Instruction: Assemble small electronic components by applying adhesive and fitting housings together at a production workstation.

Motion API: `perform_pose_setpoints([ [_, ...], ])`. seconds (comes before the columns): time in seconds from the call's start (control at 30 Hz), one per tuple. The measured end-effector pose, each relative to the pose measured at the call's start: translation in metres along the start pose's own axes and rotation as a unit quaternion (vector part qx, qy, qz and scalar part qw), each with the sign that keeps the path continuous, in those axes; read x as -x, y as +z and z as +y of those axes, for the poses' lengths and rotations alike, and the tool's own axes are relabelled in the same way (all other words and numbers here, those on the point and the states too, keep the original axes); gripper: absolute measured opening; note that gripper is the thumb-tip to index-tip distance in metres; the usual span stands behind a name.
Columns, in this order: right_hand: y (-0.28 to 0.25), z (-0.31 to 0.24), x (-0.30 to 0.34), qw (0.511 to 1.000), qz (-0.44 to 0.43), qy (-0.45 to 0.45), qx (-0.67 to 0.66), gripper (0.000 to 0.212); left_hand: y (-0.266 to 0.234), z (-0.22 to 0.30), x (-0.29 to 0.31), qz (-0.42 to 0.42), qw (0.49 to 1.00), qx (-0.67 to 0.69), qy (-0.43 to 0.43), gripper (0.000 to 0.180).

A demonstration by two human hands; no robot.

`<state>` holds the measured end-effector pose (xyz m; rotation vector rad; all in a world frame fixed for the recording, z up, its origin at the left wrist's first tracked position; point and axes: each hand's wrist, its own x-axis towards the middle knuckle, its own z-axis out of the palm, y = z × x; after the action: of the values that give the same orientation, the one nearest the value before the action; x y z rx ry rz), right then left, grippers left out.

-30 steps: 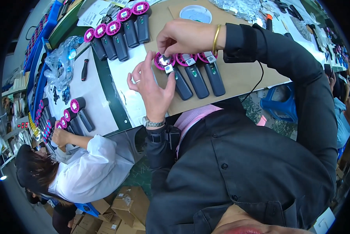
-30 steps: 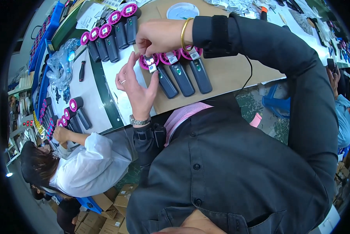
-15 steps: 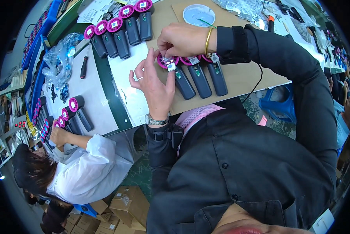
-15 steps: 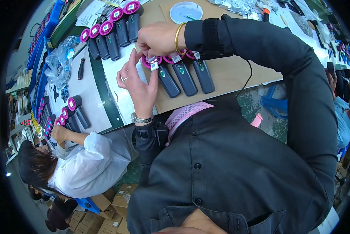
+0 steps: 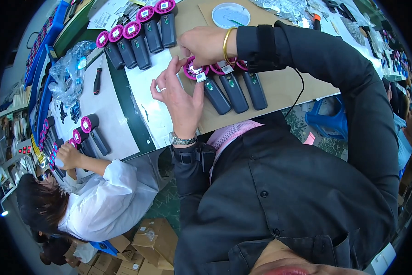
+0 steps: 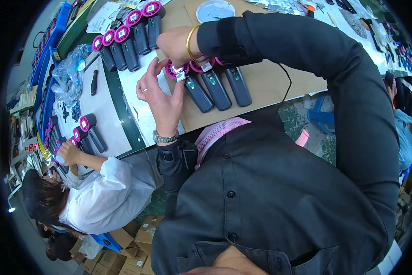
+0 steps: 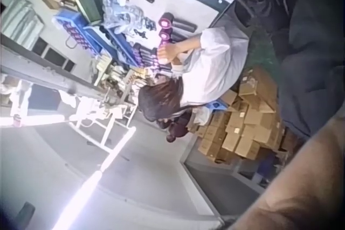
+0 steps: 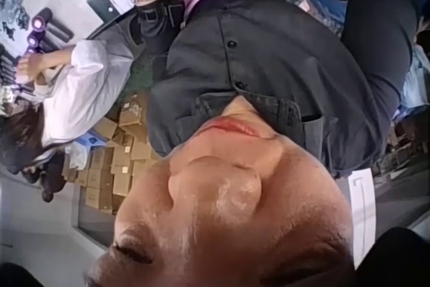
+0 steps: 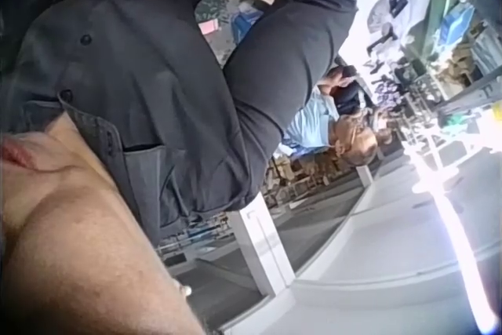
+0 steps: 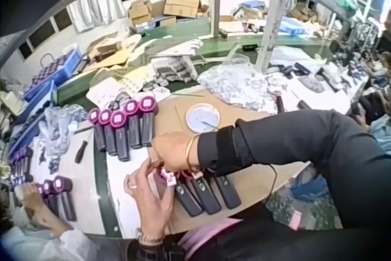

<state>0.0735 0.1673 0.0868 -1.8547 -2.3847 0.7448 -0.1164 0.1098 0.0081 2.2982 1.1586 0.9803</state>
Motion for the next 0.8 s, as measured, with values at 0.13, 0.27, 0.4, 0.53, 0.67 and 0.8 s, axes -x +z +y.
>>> perform_pose_setpoints([
  [0.13,0.000,0.002,-0.004,1.000,-0.012,-0.009,0.027,0.036,0.000,-0.002,0.000,-0.004,1.000,-0.005,0.007,0.090],
  [0.27,0.001,0.012,0.007,0.997,0.064,-0.038,0.009,0.037,-0.001,0.001,0.000,-0.010,1.000,-0.003,0.007,0.088],
  [0.4,-0.016,0.033,0.047,0.982,0.135,-0.083,-0.107,0.032,-0.010,0.009,0.000,0.002,0.999,0.017,0.039,0.086],
  [0.53,-0.025,0.074,0.100,0.969,0.177,-0.092,-0.149,0.022,-0.010,0.022,-0.005,-0.009,0.997,0.013,0.079,0.086],
  [0.67,0.002,0.110,0.136,0.962,0.174,-0.006,-0.210,0.025,0.005,0.050,-0.019,-0.042,0.991,0.012,0.126,0.088],
  [0.8,0.021,0.111,0.157,0.912,0.156,0.103,-0.366,0.029,0.020,0.077,-0.029,-0.088,0.986,-0.018,0.142,0.093],
])
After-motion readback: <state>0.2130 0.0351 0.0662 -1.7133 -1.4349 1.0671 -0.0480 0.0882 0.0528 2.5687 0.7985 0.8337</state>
